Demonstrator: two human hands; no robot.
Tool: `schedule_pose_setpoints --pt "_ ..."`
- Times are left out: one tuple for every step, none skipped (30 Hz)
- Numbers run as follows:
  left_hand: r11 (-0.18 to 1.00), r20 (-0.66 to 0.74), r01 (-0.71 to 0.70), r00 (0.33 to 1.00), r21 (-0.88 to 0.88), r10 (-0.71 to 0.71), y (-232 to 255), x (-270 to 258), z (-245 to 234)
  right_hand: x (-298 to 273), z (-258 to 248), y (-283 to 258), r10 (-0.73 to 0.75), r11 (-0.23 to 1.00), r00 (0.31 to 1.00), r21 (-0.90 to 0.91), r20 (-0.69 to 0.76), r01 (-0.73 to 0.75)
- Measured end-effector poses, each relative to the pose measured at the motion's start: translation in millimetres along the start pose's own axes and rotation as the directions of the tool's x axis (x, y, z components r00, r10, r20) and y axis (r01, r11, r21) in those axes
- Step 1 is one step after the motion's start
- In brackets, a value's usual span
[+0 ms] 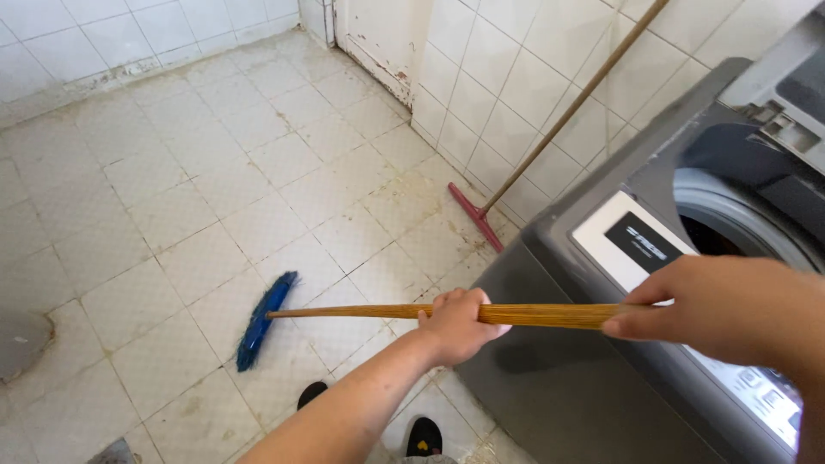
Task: The user is cleaning a bathroom floor using a broom and a bucket of soapy water.
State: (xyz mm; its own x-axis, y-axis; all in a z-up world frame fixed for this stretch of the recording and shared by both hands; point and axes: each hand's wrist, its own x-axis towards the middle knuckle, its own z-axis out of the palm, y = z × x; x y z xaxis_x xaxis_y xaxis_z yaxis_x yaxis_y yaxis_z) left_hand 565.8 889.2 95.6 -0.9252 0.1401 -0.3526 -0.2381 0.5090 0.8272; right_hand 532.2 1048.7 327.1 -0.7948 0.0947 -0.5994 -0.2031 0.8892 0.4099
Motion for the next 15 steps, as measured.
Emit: schedule_pose_setpoints --pt "1.0 0.001 0.002 1.0 -0.003 -0.002 -12 3 -8 -2 -6 -8 -0.002 1.0 1.0 -0.001 -0.012 0.002" --pt "1.0 0.012 -0.006 1.0 0.021 0.006 -27 4 -15 -5 -10 -19 -0.007 1.0 1.0 -0.004 -0.018 0.007" --pt "0.999 0.022 -0.014 1.0 0.044 0.013 -43 5 -22 -7 -15 -30 -0.012 1.0 1.0 -0.006 -0.024 0.012" --pt "0.999 0.027 -0.004 1.0 0.037 0.003 -64 10 -28 -5 -15 -47 -0.017 1.0 1.0 -0.013 -0.013 0.017" --pt "0.998 -0.011 -0.029 1.0 0.054 0.029 -85 14 -34 -3 -16 -65 -0.038 0.999 0.999 0.029 0.02 0.038" --pt "0.996 -0.051 -0.055 0.997 0.072 0.059 -107 18 -40 -2 -17 -83 -0.058 0.996 0.997 0.07 0.05 0.054" --pt "0.997 -0.047 -0.048 0.998 0.064 0.051 -125 17 -53 -3 -18 -107 -0.06 0.996 0.996 0.064 0.058 0.056" --pt "0.993 -0.047 0.031 0.999 0.114 -0.025 -145 15 -64 -3 -17 -130 -0.073 0.992 0.996 0.11 0.054 0.067" --pt "0.981 -0.05 0.108 0.994 0.163 -0.101 -165 13 -74 -2 -16 -153 -0.085 0.985 0.995 0.156 0.05 0.076" --pt "0.98 -0.043 0.121 0.992 0.156 -0.115 -175 6 -93 2 -13 -175 -0.091 0.986 0.994 0.149 0.065 0.081" --pt "0.95 -0.041 0.244 0.97 0.195 -0.241 -184 -2 -112 5 -11 -198 -0.129 0.972 0.99 0.203 0.05 0.117" --pt "0.901 -0.052 0.364 0.931 0.234 -0.363 -194 -10 -132 8 -9 -220 -0.17 0.954 0.985 0.257 0.029 0.157" --pt "0.897 -0.049 0.378 0.925 0.229 -0.377 -215 -16 -143 10 -7 -242 -0.181 0.954 0.983 0.251 0.04 0.165" --pt "0.879 -0.085 0.404 0.914 0.251 -0.396 -236 -21 -154 13 -6 -263 -0.218 0.938 0.975 0.282 0.037 0.199" --pt "0.86 -0.122 0.431 0.902 0.272 -0.414 -256 -27 -165 15 -4 -284 -0.255 0.921 0.966 0.313 0.033 0.232"
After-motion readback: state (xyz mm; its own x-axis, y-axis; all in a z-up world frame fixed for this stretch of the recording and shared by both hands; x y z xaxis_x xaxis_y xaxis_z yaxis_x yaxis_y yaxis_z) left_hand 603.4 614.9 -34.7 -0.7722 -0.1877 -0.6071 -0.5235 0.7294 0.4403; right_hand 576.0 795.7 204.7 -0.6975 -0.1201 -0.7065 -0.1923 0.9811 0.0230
